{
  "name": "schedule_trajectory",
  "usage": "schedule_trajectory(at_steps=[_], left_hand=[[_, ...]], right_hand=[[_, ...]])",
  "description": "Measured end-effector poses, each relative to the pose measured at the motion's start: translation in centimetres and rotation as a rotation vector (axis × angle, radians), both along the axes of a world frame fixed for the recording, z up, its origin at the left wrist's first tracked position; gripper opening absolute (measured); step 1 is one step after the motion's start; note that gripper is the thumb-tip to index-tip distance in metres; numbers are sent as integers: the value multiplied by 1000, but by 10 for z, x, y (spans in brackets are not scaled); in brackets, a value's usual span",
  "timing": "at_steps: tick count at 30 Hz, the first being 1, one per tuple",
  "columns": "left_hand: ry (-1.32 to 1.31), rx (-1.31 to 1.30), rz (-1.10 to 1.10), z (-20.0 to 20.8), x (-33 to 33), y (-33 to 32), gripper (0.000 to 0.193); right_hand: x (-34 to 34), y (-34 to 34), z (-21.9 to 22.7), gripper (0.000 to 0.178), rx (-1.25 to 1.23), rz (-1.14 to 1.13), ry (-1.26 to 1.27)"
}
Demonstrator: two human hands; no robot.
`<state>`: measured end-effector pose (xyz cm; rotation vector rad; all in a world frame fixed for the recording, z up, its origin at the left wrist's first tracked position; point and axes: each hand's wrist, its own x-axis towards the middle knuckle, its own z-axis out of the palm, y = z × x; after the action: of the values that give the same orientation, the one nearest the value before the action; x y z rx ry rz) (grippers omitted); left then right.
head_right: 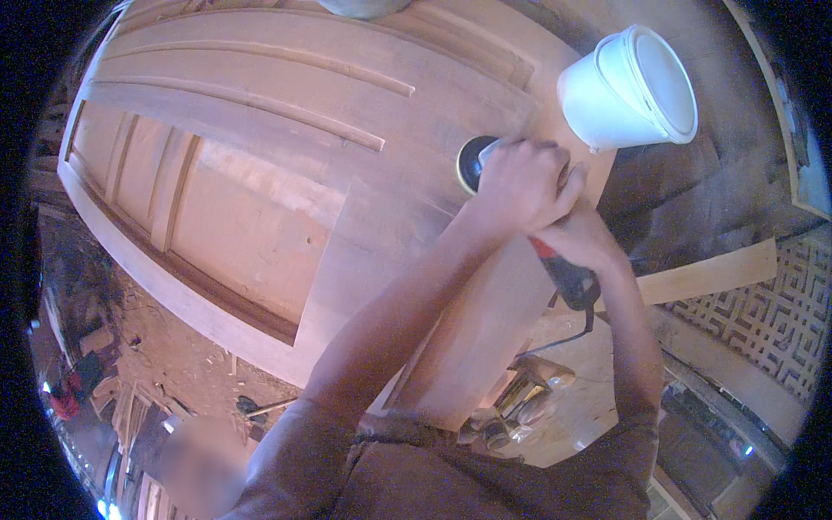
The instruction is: The person sands the surface of a wooden door using a power sander, wipes the dust off the surface by hand, and then flips the door over.
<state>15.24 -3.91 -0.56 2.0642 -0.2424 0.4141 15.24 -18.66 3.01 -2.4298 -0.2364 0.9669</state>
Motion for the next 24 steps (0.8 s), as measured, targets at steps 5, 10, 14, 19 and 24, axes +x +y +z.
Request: schedule_trajectory(at_steps=[5,10,14,19,24], left_hand=[[150,17,-50,-2,58,-12,48],[136,65,-57,-1,100,-9,52],[219,85,-38,2,100,10,55],[270,69,-46,5,49,45,52],[145,36,39,6,-25,57,44]], right_hand=[[45,5,9,56,-18,-100,-84],[82,2,2,61,139,-132,-74],[94,15,-4,61,115,-68,-74],[52,55,7,58,104,67,-73],[-5,57,-1,63,6,231,-72]])
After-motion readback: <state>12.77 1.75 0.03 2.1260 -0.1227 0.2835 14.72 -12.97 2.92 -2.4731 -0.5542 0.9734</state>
